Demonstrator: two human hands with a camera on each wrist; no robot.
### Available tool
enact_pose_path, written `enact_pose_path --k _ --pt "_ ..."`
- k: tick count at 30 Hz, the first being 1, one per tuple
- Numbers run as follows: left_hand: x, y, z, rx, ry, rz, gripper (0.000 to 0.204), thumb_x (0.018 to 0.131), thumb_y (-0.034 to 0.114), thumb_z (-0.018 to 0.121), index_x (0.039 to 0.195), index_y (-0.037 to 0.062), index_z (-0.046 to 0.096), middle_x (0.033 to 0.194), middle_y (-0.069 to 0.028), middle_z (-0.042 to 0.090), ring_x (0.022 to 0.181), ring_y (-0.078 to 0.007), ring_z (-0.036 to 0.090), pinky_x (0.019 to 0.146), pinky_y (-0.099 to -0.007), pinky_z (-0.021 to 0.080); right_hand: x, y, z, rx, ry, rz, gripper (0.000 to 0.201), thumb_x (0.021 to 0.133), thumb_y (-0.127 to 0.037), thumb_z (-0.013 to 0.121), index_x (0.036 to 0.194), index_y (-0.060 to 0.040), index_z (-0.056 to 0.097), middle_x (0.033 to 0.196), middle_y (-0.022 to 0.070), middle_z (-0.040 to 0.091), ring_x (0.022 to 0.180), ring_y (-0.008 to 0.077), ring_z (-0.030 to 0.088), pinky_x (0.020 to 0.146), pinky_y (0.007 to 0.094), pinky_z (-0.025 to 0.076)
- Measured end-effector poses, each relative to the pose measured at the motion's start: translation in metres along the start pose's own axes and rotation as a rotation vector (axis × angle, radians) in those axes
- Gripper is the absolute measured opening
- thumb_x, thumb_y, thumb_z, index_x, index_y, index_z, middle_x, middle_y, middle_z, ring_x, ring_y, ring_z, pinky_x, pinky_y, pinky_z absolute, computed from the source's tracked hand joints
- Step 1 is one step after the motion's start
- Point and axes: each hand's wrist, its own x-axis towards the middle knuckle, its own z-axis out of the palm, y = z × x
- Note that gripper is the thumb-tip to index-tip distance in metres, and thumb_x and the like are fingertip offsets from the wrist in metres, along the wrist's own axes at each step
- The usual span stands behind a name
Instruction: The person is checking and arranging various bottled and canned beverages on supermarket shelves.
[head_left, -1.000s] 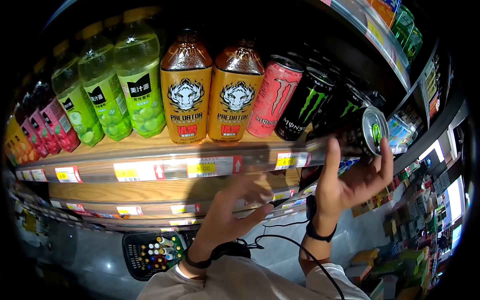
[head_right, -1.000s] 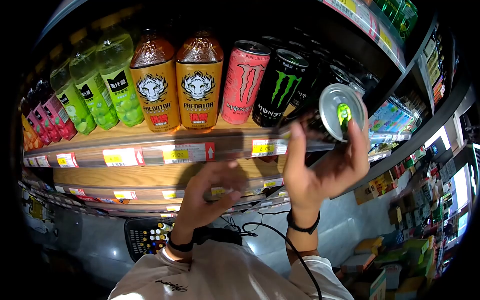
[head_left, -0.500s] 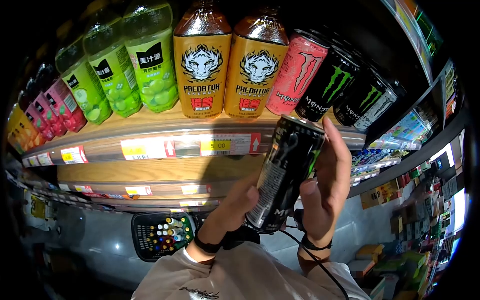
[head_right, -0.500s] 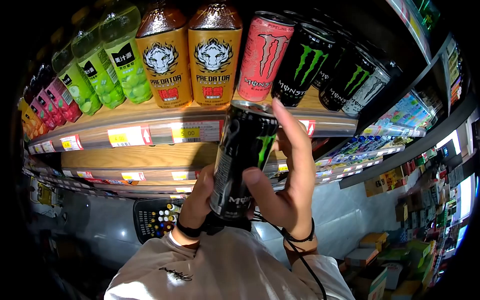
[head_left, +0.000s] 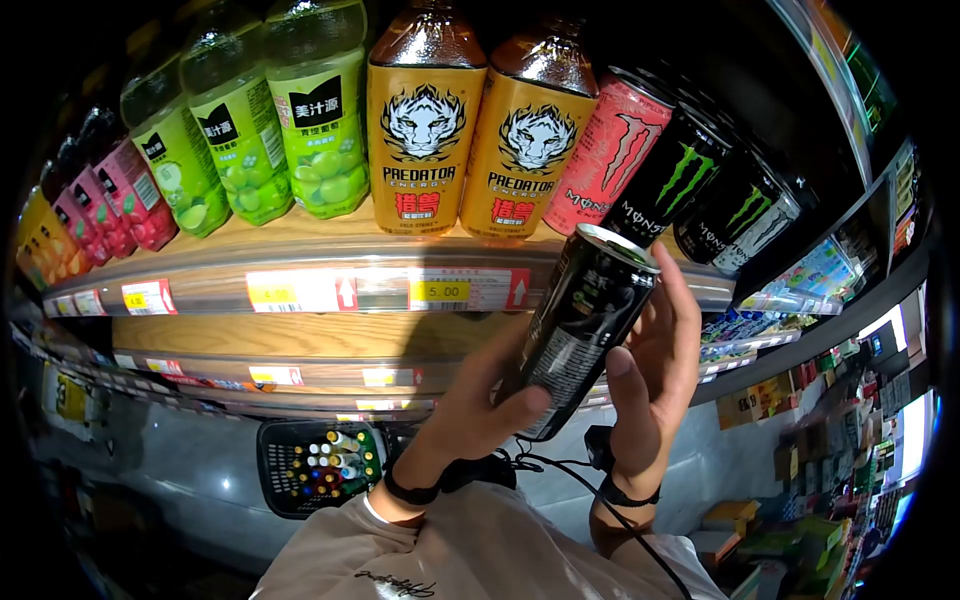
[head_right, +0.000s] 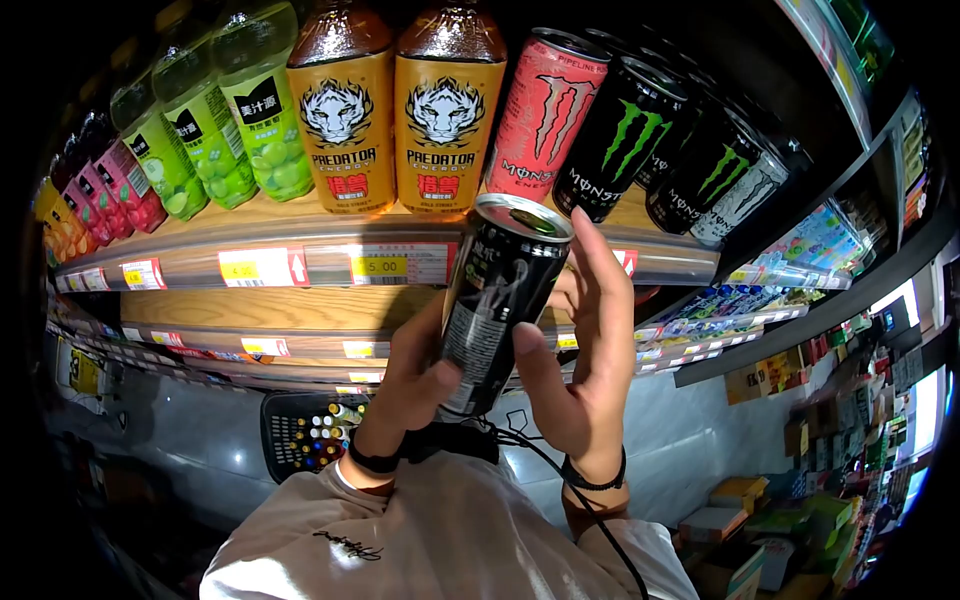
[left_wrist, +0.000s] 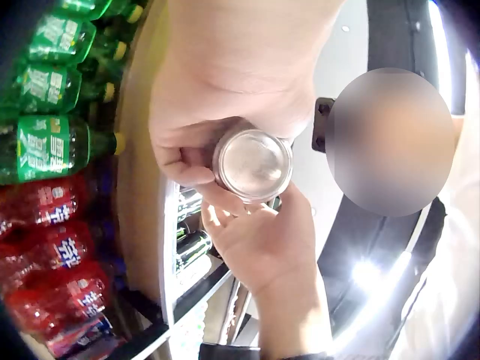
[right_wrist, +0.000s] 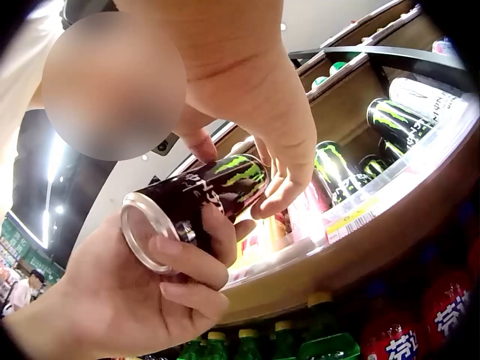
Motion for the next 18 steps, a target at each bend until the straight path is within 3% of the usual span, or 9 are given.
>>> enact_pose_path --k 3,7,18 --pt "-0.001 -0.005 0.001 0.124 0.068 0.086 0.079 0.098 0.04 0.075 0.154 -0.0037 0.042 0.13 -0.0112 0.061 0.11 -0.0148 0.057 0.092 -0.0296 0.048 -0.002 0.004 0.0 0.032 0.011 0.001 0.076 0.1 -0.014 0.066 0.161 0.0089 0.026 0.154 0.0253 0.05 0.135 0.0279 0.057 0.115 0.0397 0.041" --pt "-0.004 0.002 0.005 0.107 0.09 0.05 0.077 0.098 0.041 0.075 0.152 -0.0038 0.043 0.126 -0.0108 0.062 0.107 -0.0139 0.057 0.09 -0.0289 0.048 -0.007 0.003 0.001 0.031 -0.003 0.049 0.076 0.1 -0.015 0.066 0.16 0.009 0.027 0.154 0.0245 0.05 0.137 0.0286 0.055 0.116 0.0404 0.041" --pt "-0.004 0.016 0.013 -0.009 0.058 0.031 0.082 0.103 0.048 0.064 0.156 -0.0087 0.037 0.135 -0.0132 0.06 0.119 -0.0161 0.055 0.102 -0.0315 0.045 -0.006 0.003 0.007 0.025 0.016 -0.022 0.077 0.094 -0.009 0.068 0.159 0.0104 0.03 0.151 0.024 0.052 0.136 0.03 0.056 0.114 0.0415 0.042"
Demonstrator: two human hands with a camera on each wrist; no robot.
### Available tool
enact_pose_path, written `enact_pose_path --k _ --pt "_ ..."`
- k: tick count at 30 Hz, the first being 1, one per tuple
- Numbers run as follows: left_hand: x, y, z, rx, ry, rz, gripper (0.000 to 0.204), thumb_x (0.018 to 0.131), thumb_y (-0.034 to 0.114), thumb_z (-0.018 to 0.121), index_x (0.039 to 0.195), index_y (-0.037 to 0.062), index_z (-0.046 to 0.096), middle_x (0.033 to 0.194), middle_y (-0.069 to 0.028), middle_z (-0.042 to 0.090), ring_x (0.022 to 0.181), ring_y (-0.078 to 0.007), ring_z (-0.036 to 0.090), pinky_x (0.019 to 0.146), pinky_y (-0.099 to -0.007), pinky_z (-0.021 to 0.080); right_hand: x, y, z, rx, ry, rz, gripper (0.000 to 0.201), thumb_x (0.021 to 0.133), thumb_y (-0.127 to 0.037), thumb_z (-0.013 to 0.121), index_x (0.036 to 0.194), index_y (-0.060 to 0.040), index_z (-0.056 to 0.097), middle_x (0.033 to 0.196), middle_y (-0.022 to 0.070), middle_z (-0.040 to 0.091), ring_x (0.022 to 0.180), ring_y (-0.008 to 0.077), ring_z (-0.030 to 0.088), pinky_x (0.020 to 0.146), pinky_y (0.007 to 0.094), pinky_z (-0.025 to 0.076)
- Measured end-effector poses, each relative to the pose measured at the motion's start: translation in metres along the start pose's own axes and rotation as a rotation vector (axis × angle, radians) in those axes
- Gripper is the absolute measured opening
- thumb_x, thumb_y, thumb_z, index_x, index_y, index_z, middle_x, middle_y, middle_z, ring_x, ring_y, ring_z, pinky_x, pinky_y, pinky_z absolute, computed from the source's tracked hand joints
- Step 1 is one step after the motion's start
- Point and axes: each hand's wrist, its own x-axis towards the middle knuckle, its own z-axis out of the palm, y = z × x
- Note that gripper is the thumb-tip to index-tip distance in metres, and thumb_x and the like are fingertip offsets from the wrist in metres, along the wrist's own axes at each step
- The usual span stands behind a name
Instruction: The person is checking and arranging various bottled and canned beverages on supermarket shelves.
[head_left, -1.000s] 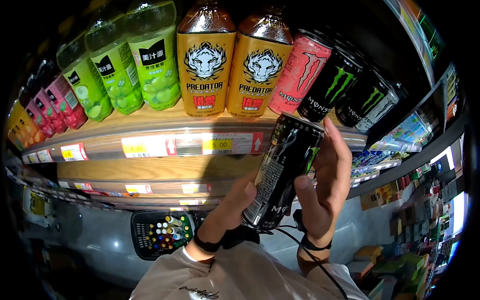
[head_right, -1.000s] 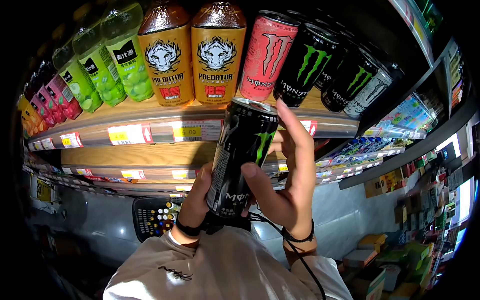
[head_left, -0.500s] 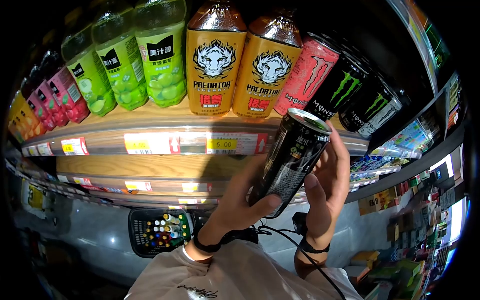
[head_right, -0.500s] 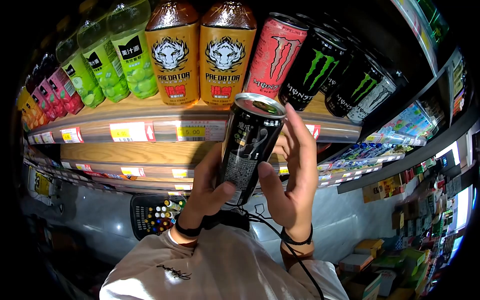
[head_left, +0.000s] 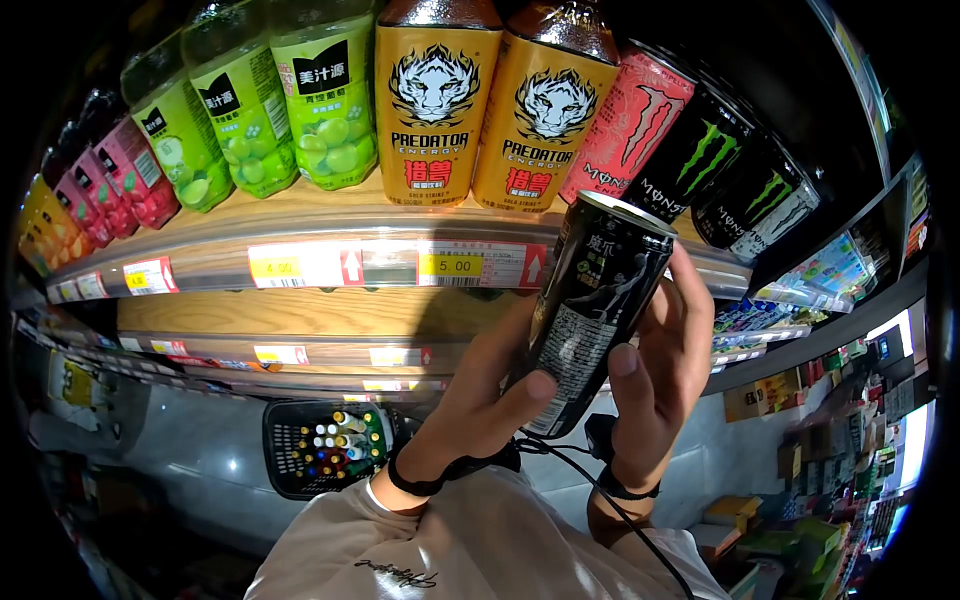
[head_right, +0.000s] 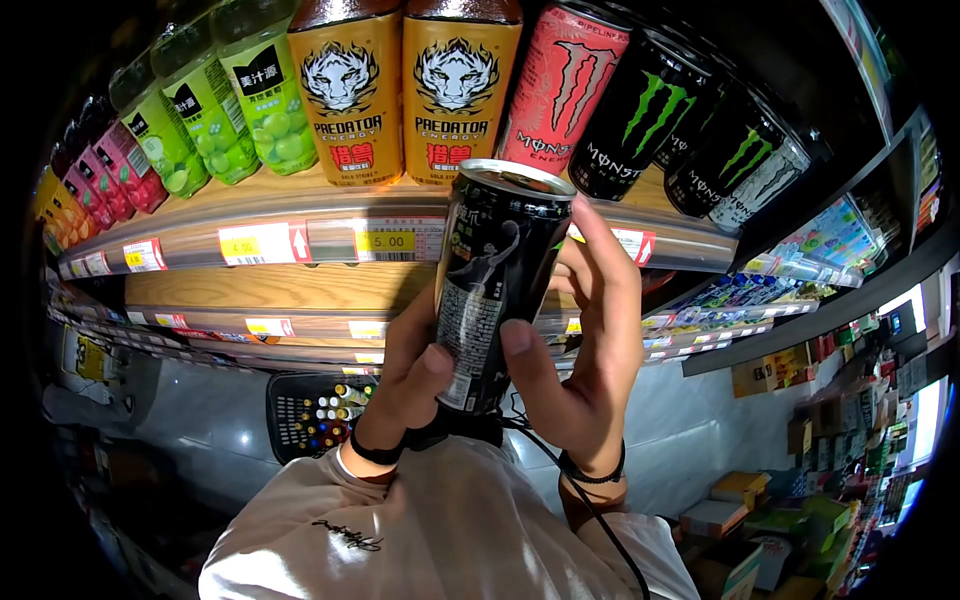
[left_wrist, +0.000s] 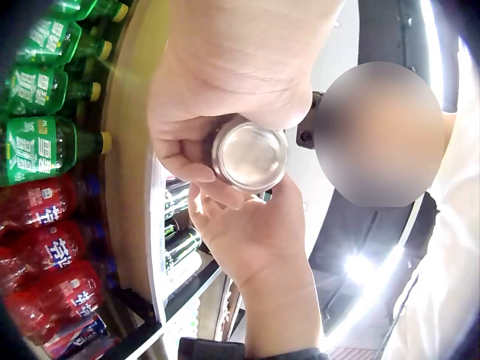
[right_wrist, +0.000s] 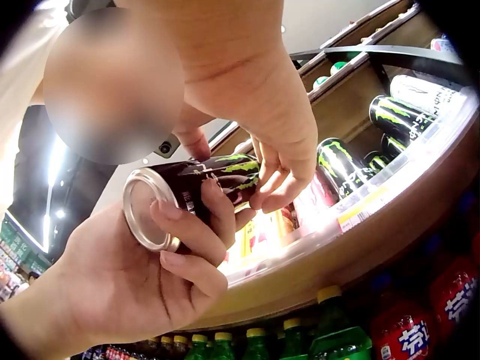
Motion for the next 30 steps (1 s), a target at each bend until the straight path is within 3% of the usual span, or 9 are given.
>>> enact_pose_path --k 7,15,30 --pt "-0.001 -0.005 -0.005 0.027 0.009 -0.004 0.078 0.103 0.045 0.063 0.156 -0.0076 0.038 0.13 -0.0121 0.062 0.115 -0.016 0.057 0.099 -0.0307 0.046 -0.003 0.005 -0.002 -0.02 -0.024 0.001 0.077 0.094 -0.008 0.067 0.159 0.0109 0.029 0.15 0.0246 0.053 0.134 0.0294 0.057 0.113 0.0416 0.043" --pt "0.0 -0.011 -0.006 0.087 0.039 0.015 0.074 0.098 0.036 0.073 0.152 -0.0056 0.043 0.12 -0.009 0.065 0.101 -0.013 0.059 0.089 -0.0271 0.048 -0.005 0.004 -0.001 -0.018 0.007 0.029 0.075 0.097 -0.008 0.065 0.159 0.0101 0.027 0.147 0.0248 0.055 0.13 0.028 0.06 0.113 0.0408 0.043" --pt "0.003 -0.001 -0.013 0.356 -0.001 0.065 0.069 0.092 0.034 0.08 0.144 -0.0034 0.052 0.11 -0.0138 0.07 0.098 -0.0174 0.064 0.088 -0.0325 0.051 -0.011 0.012 -0.003 0.0 0.034 0.019 0.078 0.1 -0.019 0.069 0.16 0.0096 0.026 0.155 0.0243 0.048 0.144 0.0317 0.049 0.118 0.044 0.038"
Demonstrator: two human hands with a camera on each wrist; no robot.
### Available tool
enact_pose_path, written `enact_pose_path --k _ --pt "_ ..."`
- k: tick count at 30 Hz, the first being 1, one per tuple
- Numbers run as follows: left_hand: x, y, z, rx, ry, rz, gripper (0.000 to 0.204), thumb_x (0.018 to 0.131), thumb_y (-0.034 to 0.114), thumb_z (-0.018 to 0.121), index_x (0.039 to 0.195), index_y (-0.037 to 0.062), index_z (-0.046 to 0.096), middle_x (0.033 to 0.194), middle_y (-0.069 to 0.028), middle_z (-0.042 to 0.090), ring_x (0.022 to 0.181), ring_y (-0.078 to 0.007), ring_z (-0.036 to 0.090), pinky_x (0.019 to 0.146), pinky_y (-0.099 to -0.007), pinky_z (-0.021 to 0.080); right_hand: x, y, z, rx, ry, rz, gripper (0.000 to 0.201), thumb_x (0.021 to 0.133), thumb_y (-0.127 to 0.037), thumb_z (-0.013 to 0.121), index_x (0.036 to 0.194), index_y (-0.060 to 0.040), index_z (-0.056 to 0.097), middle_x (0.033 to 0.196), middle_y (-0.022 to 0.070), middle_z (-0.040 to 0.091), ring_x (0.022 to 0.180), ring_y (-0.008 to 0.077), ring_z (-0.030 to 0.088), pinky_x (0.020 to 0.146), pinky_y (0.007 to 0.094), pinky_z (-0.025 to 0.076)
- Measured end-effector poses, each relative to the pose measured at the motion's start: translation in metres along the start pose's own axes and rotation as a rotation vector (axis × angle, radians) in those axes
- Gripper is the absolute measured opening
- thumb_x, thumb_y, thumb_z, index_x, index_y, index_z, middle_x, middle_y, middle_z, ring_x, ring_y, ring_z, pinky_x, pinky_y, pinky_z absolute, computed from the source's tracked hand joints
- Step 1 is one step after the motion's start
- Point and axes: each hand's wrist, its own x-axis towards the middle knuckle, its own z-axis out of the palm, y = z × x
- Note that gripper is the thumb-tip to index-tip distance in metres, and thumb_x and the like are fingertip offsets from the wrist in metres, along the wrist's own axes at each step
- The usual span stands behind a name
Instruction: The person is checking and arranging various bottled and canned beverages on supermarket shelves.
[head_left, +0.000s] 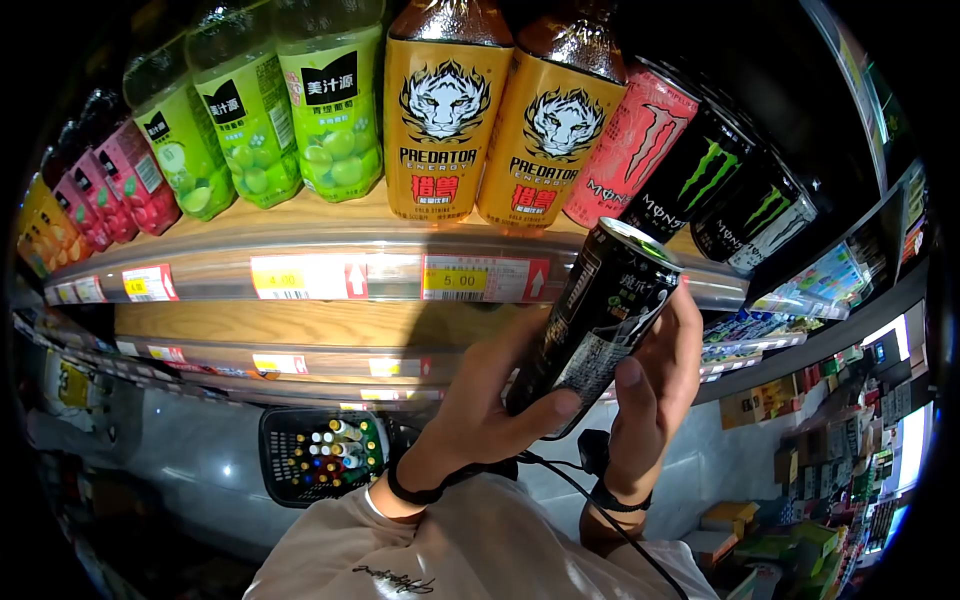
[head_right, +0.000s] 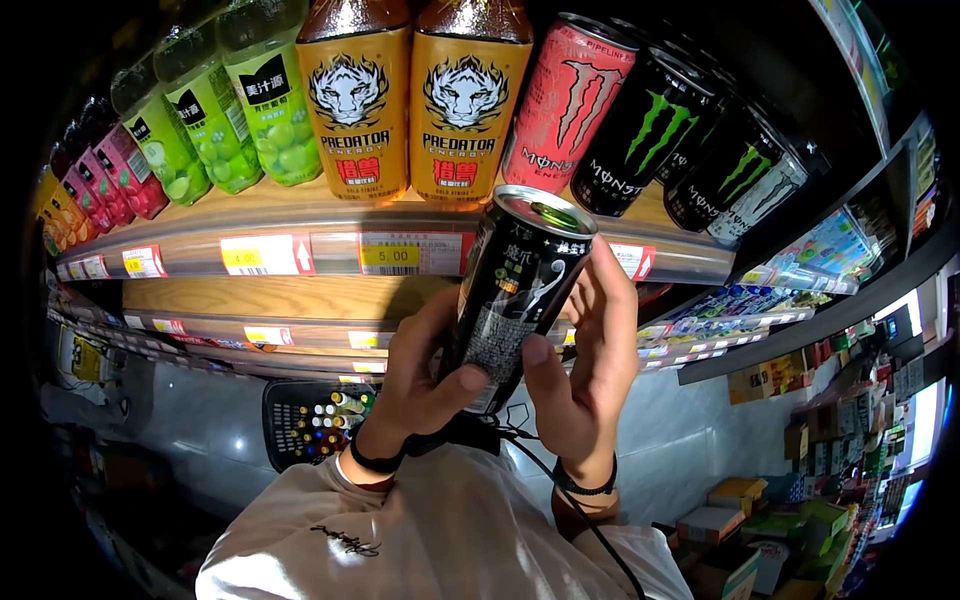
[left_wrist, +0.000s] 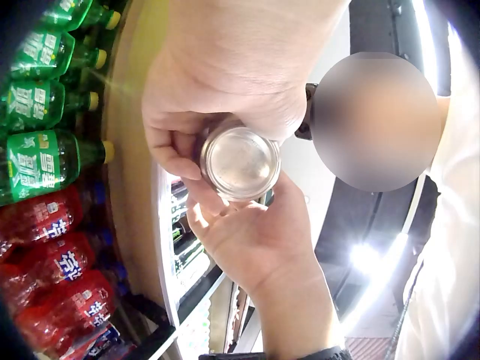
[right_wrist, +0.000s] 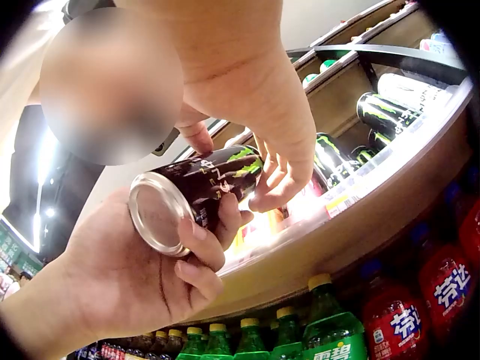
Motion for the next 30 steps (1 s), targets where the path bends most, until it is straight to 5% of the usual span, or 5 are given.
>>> enact_pose_path --k 7,14,21,28,30 --pt "0.003 0.002 0.001 0.006 -0.017 -0.001 0.072 0.089 0.032 0.083 0.144 -0.0033 0.053 0.112 -0.0152 0.071 0.097 -0.0192 0.067 0.086 -0.0331 0.053 0.002 -0.004 0.002 0.023 0.033 0.02 0.081 0.098 -0.02 0.072 0.16 0.0082 0.027 0.153 0.0226 0.05 0.141 0.0304 0.051 0.117 0.0428 0.039" --pt "0.015 0.014 0.009 0.577 0.102 0.359 0.08 0.073 0.026 0.094 0.139 -0.0027 0.06 0.113 -0.0171 0.072 0.097 -0.0354 0.072 0.087 -0.042 0.057 -0.002 -0.013 -0.013 -0.14 0.063 0.071 0.098 0.071 -0.016 0.096 0.149 0.0027 0.04 0.137 0.0151 0.059 0.127 0.0252 0.059 0.11 0.0381 0.046" --pt "0.02 0.015 0.016 0.534 0.103 0.372 0.082 0.073 0.026 0.094 0.141 -0.0029 0.059 0.113 -0.0163 0.073 0.094 -0.0341 0.072 0.086 -0.0431 0.057 0.0 -0.028 -0.017 -0.154 0.099 0.13 0.095 0.071 -0.012 0.095 0.149 0.0055 0.042 0.137 0.0154 0.06 0.127 0.0251 0.06 0.11 0.0383 0.046" --pt "0.018 0.003 0.018 0.441 0.055 0.365 0.08 0.074 0.021 0.094 0.145 0.0045 0.06 0.13 -0.0189 0.066 0.11 -0.0345 0.067 0.09 -0.0451 0.057 0.002 -0.023 -0.035 -0.258 0.026 -0.091 0.098 0.063 -0.009 0.1 0.145 0.0052 0.048 0.127 0.0141 0.066 0.115 0.0237 0.068 0.101 0.0368 0.054" --pt "0.017 0.007 0.018 0.416 -0.004 0.315 0.075 0.078 0.018 0.092 0.145 0.0079 0.06 0.139 -0.0198 0.061 0.119 -0.0358 0.064 0.099 -0.0474 0.055 -0.001 -0.021 -0.038 -0.25 0.207 -0.187 0.103 0.064 -0.008 0.099 0.149 0.0067 0.042 0.144 0.0209 0.057 0.117 0.0256 0.068 0.1 0.0391 0.058"
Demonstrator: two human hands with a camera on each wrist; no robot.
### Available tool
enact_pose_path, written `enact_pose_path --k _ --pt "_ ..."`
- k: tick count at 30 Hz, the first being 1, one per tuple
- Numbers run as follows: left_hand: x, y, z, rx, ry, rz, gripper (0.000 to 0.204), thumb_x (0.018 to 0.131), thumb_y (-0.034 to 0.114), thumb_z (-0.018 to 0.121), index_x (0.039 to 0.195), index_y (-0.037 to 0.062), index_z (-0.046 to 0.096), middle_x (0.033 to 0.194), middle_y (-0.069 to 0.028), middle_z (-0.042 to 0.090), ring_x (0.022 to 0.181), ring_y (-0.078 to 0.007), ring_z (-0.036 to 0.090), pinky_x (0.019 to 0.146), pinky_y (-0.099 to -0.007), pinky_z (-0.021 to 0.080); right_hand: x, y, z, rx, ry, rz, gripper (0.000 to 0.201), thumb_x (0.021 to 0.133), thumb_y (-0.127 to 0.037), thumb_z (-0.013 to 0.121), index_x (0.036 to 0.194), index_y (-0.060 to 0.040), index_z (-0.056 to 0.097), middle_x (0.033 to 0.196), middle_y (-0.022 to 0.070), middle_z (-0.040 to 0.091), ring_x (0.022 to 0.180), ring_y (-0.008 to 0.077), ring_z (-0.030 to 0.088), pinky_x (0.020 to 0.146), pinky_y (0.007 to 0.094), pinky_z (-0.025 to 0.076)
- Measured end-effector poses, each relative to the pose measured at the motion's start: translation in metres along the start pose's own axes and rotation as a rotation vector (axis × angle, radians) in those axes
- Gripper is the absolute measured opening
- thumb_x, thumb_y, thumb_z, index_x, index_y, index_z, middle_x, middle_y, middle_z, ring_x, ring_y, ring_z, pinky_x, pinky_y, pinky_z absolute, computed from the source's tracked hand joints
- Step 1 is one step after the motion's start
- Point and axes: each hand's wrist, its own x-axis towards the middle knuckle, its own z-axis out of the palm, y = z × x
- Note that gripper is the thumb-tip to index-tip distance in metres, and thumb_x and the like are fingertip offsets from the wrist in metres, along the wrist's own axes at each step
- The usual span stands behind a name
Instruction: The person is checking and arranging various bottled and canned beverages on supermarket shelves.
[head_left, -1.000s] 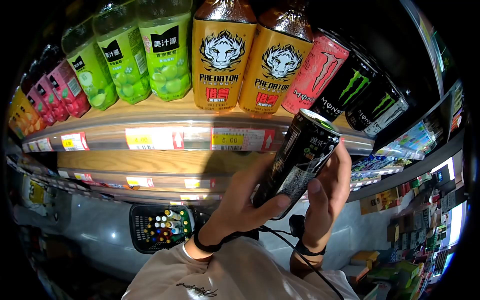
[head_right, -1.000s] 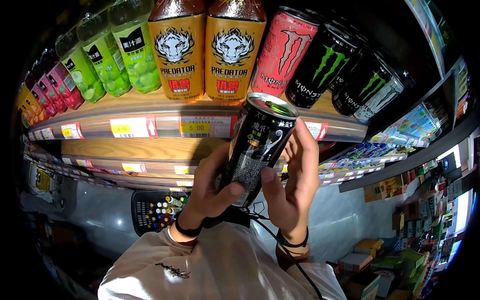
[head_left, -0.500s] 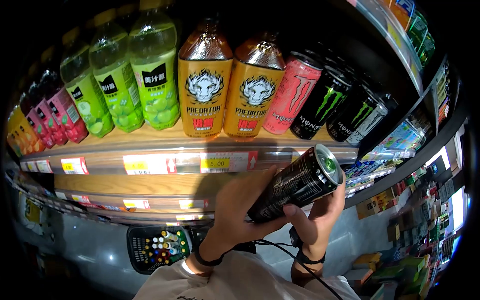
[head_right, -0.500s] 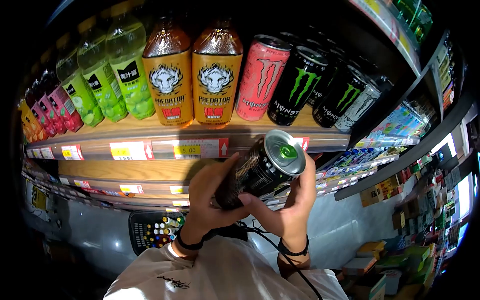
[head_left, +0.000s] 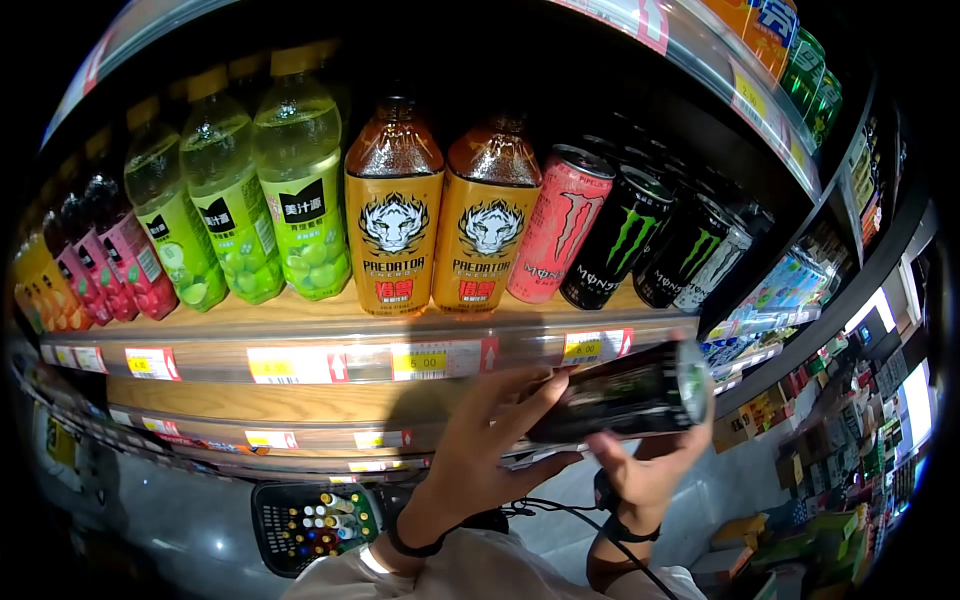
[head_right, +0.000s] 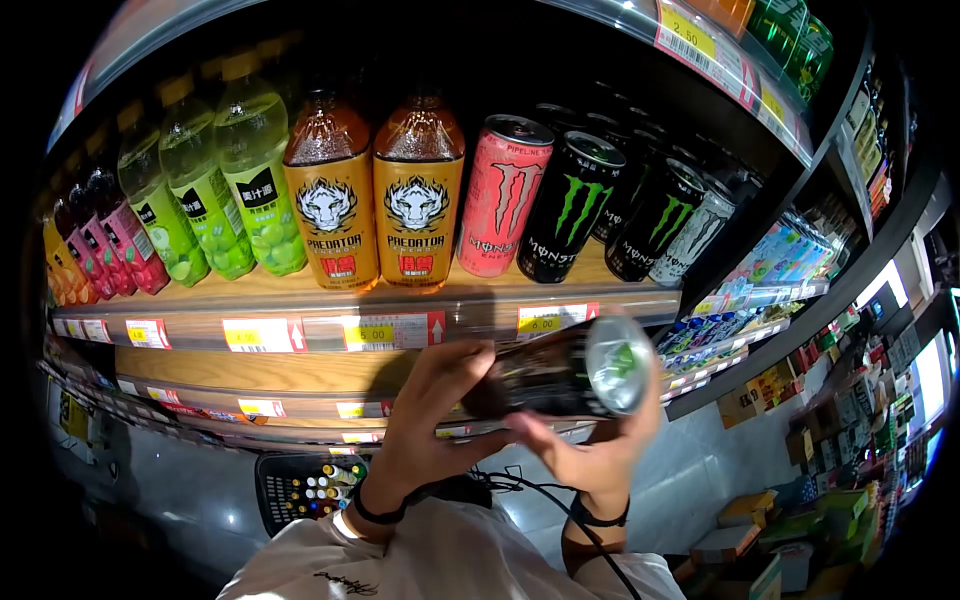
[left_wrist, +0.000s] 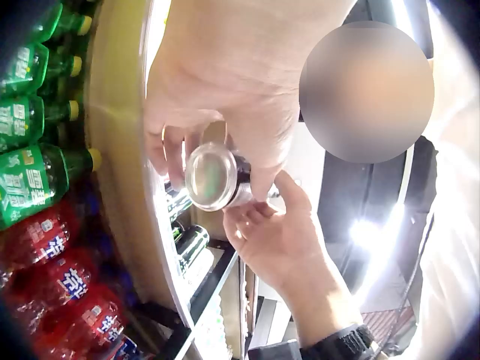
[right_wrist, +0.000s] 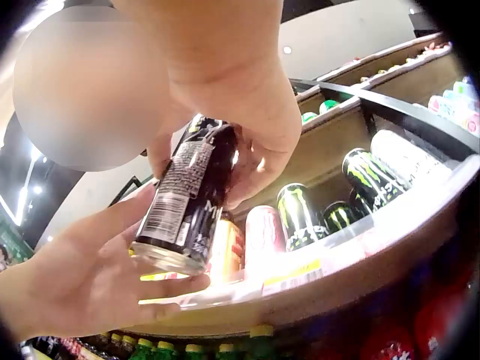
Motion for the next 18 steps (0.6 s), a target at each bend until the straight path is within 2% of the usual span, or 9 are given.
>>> enact_pose_path --k 1,2,5,7,8,12,15,18 --pt "0.001 0.001 -0.001 -0.001 0.002 0.002 0.075 0.078 0.018 0.092 0.145 0.0079 0.06 0.139 -0.0198 0.061 0.119 -0.0358 0.064 0.099 -0.0474 0.055 0.001 -0.001 0.002 0.014 0.132 -0.045 0.106 0.065 -0.008 0.098 0.152 0.0073 0.039 0.151 0.0233 0.052 0.118 0.0266 0.067 0.1 0.0397 0.059" --pt "0.002 0.002 -0.003 0.027 0.024 0.03 0.075 0.078 0.017 0.092 0.145 0.0066 0.059 0.139 -0.0203 0.061 0.121 -0.0372 0.063 0.103 -0.0481 0.052 0.01 -0.009 -0.009 -0.073 0.112 0.052 0.11 0.068 -0.007 0.097 0.157 0.0061 0.033 0.16 0.0245 0.042 0.122 0.0285 0.065 0.099 0.0406 0.061" --pt "0.005 -0.002 -0.011 0.06 0.033 0.052 0.072 0.08 0.014 0.09 0.143 0.0012 0.057 0.139 -0.0219 0.061 0.126 -0.0397 0.06 0.109 -0.0497 0.047 0.039 0.001 -0.02 -0.22 0.316 -0.106 0.099 0.074 0.001 0.091 0.157 0.0036 0.036 0.161 0.0195 0.043 0.128 0.0272 0.061 0.102 0.0381 0.058" --pt "0.003 -0.011 -0.009 0.142 0.087 0.005 0.077 0.082 0.013 0.088 0.148 0.0008 0.051 0.141 -0.0187 0.057 0.12 -0.029 0.066 0.1 -0.0396 0.051 0.058 0.011 -0.026 -0.332 0.333 -0.19 0.094 0.077 0.005 0.089 0.156 0.0025 0.038 0.159 0.0184 0.045 0.129 0.0261 0.06 0.104 0.0367 0.056" --pt "0.002 -0.011 -0.007 0.143 0.092 -0.068 0.074 0.083 0.011 0.087 0.147 -0.0002 0.051 0.143 -0.0187 0.056 0.117 -0.0283 0.067 0.1 -0.04 0.052 0.064 0.015 -0.025 -0.375 0.34 -0.197 0.095 0.077 0.007 0.088 0.157 0.0011 0.037 0.155 0.0177 0.048 0.13 0.0254 0.058 0.104 0.0361 0.056" --pt "-0.001 -0.016 -0.003 0.109 0.103 -0.078 0.07 0.083 0.009 0.086 0.145 0.0001 0.053 0.145 -0.018 0.055 0.122 -0.0308 0.064 0.104 -0.0409 0.05 0.079 0.022 -0.016 -0.315 0.307 -0.142 0.101 0.076 0.005 0.09 0.16 -0.0084 0.036 0.145 0.0166 0.055 0.127 0.024 0.061 0.1 0.0341 0.057" --pt "0.0 -0.01 -0.003 0.144 0.087 -0.042 0.066 0.083 0.007 0.085 0.141 0.0003 0.056 0.145 -0.0178 0.055 0.129 -0.0335 0.059 0.108 -0.042 0.048 0.084 0.036 -0.015 -0.319 0.285 -0.153 0.099 0.078 0.001 0.091 0.16 -0.0097 0.035 0.145 0.0163 0.057 0.128 0.0236 0.061 0.097 0.0325 0.056" --pt "0.0 -0.008 -0.004 0.122 0.084 -0.071 0.061 0.083 0.007 0.085 0.137 0.0013 0.059 0.146 -0.0181 0.054 0.134 -0.0352 0.055 0.11 -0.0422 0.046 0.086 0.042 -0.009 -0.277 0.287 -0.113 0.099 0.078 -0.001 0.092 0.158 -0.0077 0.034 0.141 0.0165 0.058 0.121 0.0224 0.065 0.096 0.0314 0.055"
